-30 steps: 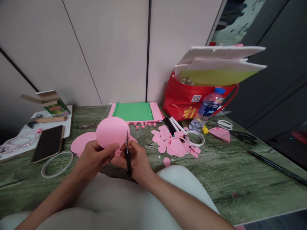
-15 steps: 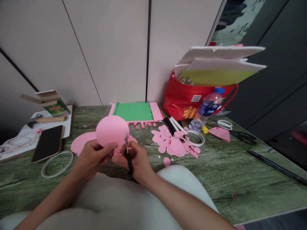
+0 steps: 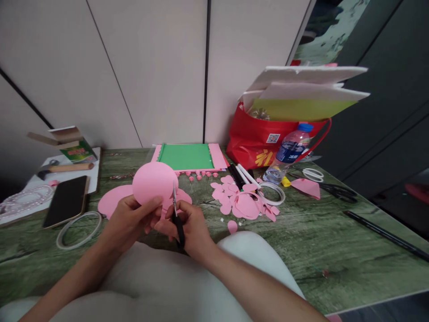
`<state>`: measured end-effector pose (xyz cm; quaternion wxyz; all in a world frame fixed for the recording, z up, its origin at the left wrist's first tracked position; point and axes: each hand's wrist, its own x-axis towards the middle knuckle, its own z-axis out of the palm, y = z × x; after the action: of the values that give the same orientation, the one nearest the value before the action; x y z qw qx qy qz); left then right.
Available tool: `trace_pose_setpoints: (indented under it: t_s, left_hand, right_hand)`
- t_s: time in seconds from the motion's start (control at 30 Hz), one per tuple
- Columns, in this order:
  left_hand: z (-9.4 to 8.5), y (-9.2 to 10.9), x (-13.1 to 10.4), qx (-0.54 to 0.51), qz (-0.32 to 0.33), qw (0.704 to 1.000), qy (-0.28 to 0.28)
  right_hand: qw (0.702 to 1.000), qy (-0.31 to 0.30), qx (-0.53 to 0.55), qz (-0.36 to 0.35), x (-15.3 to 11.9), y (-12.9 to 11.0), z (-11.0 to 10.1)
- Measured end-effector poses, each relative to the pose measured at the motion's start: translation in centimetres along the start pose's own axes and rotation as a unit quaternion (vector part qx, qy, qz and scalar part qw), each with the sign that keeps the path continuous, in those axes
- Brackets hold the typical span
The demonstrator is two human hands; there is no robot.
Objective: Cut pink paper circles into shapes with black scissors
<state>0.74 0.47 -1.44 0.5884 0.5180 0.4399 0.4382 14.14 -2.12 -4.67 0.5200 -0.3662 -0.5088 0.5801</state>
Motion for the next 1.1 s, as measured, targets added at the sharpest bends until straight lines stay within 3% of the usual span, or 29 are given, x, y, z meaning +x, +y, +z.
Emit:
trace_pose_setpoints:
  t_s: [0.2,0.4,0.7,1.1]
  left_hand:
    - [-0.24,-0.02,0.04,0.017,0.000,0.999,0.035]
    - [-0.25,-0.09,-0.10,0.034,0.004,0.999,0.032]
    - [-0.28,-0.29,0.02,0.030,0.014,0.999,0.030]
    - [-0.34,-0.31,0.03,0.016,0.024,0.999,0.042]
  right_hand:
    - [1.000,-0.005,-0.012,0.006,-0.09,-0.12,-0.06]
    - [0.999,-0.006,0.006,-0.033,0.19,-0.20,-0.27]
    - [0.999,-0.002,-0.002,-0.038,0.25,0.15,-0.31]
    - [1.000,0.022,-0.021,-0.004,0.15,-0.16,-0.17]
